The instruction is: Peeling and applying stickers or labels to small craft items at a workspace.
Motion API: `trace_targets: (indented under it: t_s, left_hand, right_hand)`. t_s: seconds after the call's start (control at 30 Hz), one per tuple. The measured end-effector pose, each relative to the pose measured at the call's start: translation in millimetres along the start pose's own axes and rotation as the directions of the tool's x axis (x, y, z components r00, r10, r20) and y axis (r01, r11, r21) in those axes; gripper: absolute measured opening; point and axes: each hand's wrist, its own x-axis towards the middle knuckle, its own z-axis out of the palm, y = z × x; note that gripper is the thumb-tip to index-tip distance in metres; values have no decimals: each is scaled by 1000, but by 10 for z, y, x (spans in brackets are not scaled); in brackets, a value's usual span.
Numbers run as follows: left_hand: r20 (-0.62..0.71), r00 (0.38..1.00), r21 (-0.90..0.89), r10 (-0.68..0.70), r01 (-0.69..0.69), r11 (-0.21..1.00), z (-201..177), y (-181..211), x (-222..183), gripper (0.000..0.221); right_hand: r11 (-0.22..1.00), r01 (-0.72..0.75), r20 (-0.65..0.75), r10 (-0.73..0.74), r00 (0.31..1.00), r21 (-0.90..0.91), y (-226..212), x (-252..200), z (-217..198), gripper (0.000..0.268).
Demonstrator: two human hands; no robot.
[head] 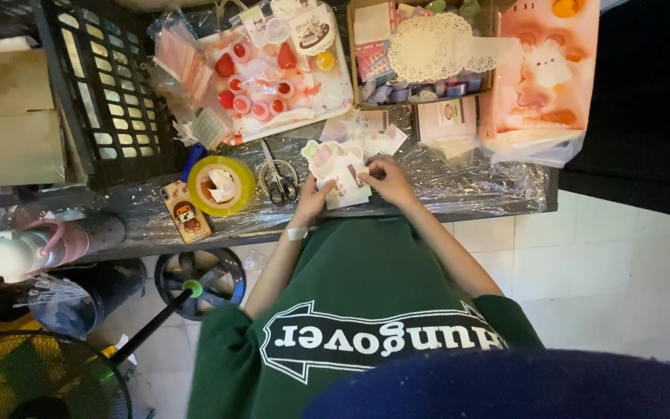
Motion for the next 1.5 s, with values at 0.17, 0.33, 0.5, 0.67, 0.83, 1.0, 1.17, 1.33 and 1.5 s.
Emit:
trace_targets:
  t_s: [0.17,0.33,0.5,0.67,0.83,1.0,1.17,1.33,1.5]
  left_hand:
    - [14,991,-53,-135,135,989,147,198,-57,51]
    - [26,995,-22,-93,94,995,198,110,-29,54]
    - [-97,994,162,51,-35,986,232,159,-60,57]
    - [-189,974,364,126,-50,930,195,250,-93,49]
    - [-236,965,531,112,31,847,152,504,-128,39]
    - [-242,944,648,223,-14,762,273,1120,-275,63]
    - [-200,959,617,201,-36,786,132,729,-182,71]
    - [-264,947,665,182,42,746,219,929,-235,89]
    - [-297,932,567,208,-3,823,254,1026,-222,92]
  right_hand:
    - [972,-125,43,118,992,198,9,55,76,39]
    - [987,-138,7,138,990,84,-176,57,67,60]
    - [992,103,-57,-107,993,-65,-99,-1,83,69]
    - [993,-74,-20,72,997,-87,-57,-57,-83,56]
    - [940,-169,-83,151,985,-297,-254,-78,-394,52]
    - [974,-75,-109,100,989,214,301,-8,-562,47]
    - [946,-278,-157,304,940,167,97,-2,-794,30]
    - [971,-240,-185,232,955,-19,233,-28,-737,32]
    - [895,-312,-199,385,901,319,470,-14,-585,44]
